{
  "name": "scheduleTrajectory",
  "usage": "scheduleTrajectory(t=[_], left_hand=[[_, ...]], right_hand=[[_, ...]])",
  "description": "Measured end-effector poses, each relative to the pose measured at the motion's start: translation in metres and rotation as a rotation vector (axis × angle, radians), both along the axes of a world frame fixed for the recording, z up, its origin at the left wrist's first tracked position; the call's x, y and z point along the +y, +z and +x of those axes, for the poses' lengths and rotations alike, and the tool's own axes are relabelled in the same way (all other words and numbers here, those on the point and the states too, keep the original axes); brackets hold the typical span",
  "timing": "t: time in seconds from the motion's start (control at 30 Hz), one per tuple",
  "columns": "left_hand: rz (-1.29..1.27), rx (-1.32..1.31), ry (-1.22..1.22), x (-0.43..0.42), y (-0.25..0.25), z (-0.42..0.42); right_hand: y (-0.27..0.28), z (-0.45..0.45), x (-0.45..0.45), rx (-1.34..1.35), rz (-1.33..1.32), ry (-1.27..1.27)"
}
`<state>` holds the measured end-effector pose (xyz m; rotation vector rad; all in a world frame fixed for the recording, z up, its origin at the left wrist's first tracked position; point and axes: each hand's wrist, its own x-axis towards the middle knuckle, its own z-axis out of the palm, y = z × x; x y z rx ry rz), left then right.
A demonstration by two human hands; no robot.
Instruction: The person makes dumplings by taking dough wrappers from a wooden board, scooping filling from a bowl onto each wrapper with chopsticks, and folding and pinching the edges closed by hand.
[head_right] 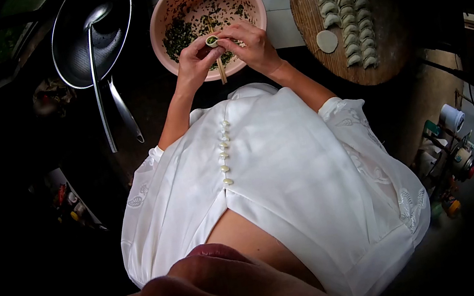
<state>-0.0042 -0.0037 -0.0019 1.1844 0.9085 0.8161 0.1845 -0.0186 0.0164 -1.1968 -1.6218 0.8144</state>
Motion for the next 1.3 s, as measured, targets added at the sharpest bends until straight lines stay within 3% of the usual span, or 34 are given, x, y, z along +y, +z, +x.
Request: scheduleTrajectory(t=[0.2, 0.7, 0.9, 1.07, 1.3], left_hand=[[-0.113, -0.055, 0.009, -0.002, 0.004, 0.004], [-0.026, 0.037, 0.002, -0.002, -0.010, 0.005], [-0.029, 0.035, -0.040, 0.000, -0.004, 0.004], [-0.097, 0.002, -0.031, 0.000, -0.004, 0.005], [-0.119, -0.023, -0.025, -0.003, -0.003, 0.004]], right_hand=[[-0.008, 0.002, -0.001, -0.162, 0.209, -0.038], [-0.002, 0.007, 0.002, -0.155, 0.119, 0.027], [0.002, 0.002, -0.002, 0.075, -0.094, -0.036], [0.001, 0.006, -0.002, -0.137, 0.105, -0.026], [-0.004, 0.005, -0.001, -0.181, 0.216, -0.027]])
